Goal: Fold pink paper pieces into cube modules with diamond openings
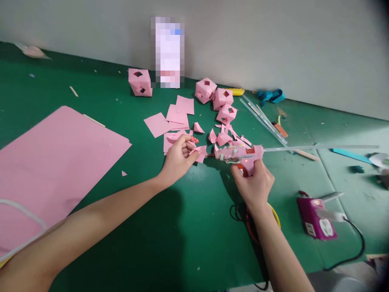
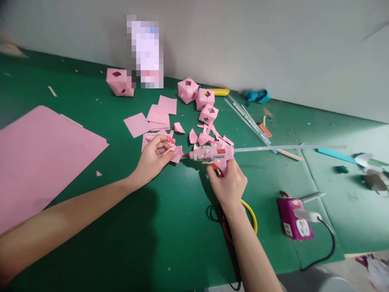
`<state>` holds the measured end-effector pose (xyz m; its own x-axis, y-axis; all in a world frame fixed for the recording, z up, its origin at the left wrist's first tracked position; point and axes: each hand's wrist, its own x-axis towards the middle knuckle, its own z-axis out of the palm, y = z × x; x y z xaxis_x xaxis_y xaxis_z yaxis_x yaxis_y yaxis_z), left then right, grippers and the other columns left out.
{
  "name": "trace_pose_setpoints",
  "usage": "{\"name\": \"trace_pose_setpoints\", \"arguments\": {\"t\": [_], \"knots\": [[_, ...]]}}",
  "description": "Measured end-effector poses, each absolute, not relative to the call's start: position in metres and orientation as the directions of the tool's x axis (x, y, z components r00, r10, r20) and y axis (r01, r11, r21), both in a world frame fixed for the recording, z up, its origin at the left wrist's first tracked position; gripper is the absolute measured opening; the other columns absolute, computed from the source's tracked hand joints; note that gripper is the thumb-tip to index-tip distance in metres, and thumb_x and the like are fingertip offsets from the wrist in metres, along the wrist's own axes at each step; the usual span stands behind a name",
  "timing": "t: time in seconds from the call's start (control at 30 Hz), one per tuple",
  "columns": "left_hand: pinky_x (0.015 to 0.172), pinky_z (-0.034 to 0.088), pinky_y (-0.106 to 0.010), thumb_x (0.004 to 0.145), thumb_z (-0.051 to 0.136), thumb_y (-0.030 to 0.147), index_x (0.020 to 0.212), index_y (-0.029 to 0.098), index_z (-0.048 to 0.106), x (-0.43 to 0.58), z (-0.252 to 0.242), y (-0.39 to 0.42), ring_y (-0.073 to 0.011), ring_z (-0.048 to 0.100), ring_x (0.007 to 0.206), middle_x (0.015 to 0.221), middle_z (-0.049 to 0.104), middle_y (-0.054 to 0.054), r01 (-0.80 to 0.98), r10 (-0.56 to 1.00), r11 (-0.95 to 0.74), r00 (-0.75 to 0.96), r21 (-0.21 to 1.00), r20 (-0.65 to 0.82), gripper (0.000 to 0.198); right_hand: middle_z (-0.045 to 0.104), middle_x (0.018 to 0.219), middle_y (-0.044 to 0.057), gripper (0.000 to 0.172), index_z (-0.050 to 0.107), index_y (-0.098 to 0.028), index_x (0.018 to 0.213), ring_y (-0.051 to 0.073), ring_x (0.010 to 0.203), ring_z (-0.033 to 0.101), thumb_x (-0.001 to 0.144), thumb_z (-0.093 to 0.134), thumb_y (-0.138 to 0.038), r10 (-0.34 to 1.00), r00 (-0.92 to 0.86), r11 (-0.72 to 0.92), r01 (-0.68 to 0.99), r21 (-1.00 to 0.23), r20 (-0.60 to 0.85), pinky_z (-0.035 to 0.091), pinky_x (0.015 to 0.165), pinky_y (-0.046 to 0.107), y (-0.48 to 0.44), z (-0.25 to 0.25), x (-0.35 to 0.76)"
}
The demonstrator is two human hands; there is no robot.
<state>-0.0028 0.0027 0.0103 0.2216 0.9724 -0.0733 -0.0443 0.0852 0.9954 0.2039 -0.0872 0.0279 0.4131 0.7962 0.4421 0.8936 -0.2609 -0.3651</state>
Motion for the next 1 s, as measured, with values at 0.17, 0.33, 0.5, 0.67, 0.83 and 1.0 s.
{"name": "trace_pose_setpoints", "arguments": {"t": [0.17, 0.33, 0.5, 0.67, 0.83, 1.0], "knots": [[0.074, 0.057, -0.025, 0.079, 0.071, 0.01, 0.101, 0.02, 0.057, -0.003, 0.01, 0.003, -0.0118, 0.065, 0.079, 0.085, 0.063, 0.001, -0.043, 0.971, 0.081, 0.228, 0.996, -0.069, 0.027, 0.048, 0.058, -0.005, 0.025, 0.046, -0.026, 0.073, 0.015, 0.052, 0.042, 0.074, 0.063, -0.045, 0.831, 0.387, -0.241, 0.898, -0.368, 0.4, 0.034, 0.056, 0.029, -0.087, 0.027, 0.204], [0.075, 0.058, -0.026, 0.08, 0.071, 0.012, 0.101, 0.019, 0.057, -0.003, 0.011, 0.003, -0.0125, 0.066, 0.081, 0.088, 0.064, 0.0, -0.046, 0.971, 0.09, 0.225, 0.995, -0.077, 0.027, 0.049, 0.057, -0.005, 0.023, 0.05, -0.025, 0.073, 0.014, 0.05, 0.041, 0.073, 0.064, -0.044, 0.849, 0.397, -0.247, 0.882, -0.402, 0.349, 0.036, 0.056, 0.029, -0.086, 0.032, 0.207], [0.074, 0.057, -0.026, 0.079, 0.072, 0.012, 0.101, 0.02, 0.055, -0.004, 0.011, 0.002, -0.0129, 0.066, 0.081, 0.084, 0.063, 0.001, -0.056, 0.966, 0.092, 0.247, 0.994, -0.076, 0.029, 0.048, 0.061, -0.005, 0.034, 0.056, -0.023, 0.087, 0.017, 0.054, 0.046, 0.074, 0.067, -0.052, 0.702, 0.62, -0.436, 0.763, -0.478, 0.35, 0.044, 0.062, 0.034, -0.081, 0.04, 0.237], [0.077, 0.059, -0.027, 0.078, 0.074, 0.014, 0.103, 0.02, 0.056, -0.005, 0.012, 0.0, -0.0138, 0.069, 0.083, 0.085, 0.065, 0.001, -0.032, 0.962, 0.077, 0.264, 0.996, -0.066, 0.032, 0.061, 0.099, 0.018, 0.038, 0.053, -0.019, 0.096, 0.038, 0.101, 0.062, 0.082, 0.054, -0.055, 0.608, 0.737, -0.613, 0.671, -0.417, 0.293, 0.05, 0.095, 0.057, -0.08, 0.023, 0.299], [0.074, 0.06, -0.028, 0.079, 0.076, 0.017, 0.103, 0.02, 0.056, -0.005, 0.011, -0.001, -0.0144, 0.07, 0.081, 0.085, 0.067, 0.0, -0.02, 0.963, 0.066, 0.264, 0.998, -0.059, 0.031, 0.06, 0.122, 0.029, 0.05, 0.051, -0.015, 0.109, 0.049, 0.136, 0.044, 0.08, 0.055, -0.055, 0.567, 0.791, -0.701, 0.611, -0.369, 0.232, 0.034, 0.115, 0.068, -0.084, -0.005, 0.341], [0.076, 0.06, -0.028, 0.08, 0.076, 0.018, 0.101, 0.02, 0.056, -0.006, 0.012, 0.0, -0.0146, 0.07, 0.084, 0.087, 0.067, -0.001, -0.008, 0.96, 0.06, 0.276, 0.998, -0.056, 0.029, 0.055, 0.133, 0.035, 0.065, 0.052, -0.009, 0.118, 0.053, 0.14, 0.038, 0.081, 0.058, -0.061, 0.539, 0.816, -0.741, 0.577, -0.343, 0.209, 0.027, 0.117, 0.072, -0.088, -0.003, 0.346]]}}
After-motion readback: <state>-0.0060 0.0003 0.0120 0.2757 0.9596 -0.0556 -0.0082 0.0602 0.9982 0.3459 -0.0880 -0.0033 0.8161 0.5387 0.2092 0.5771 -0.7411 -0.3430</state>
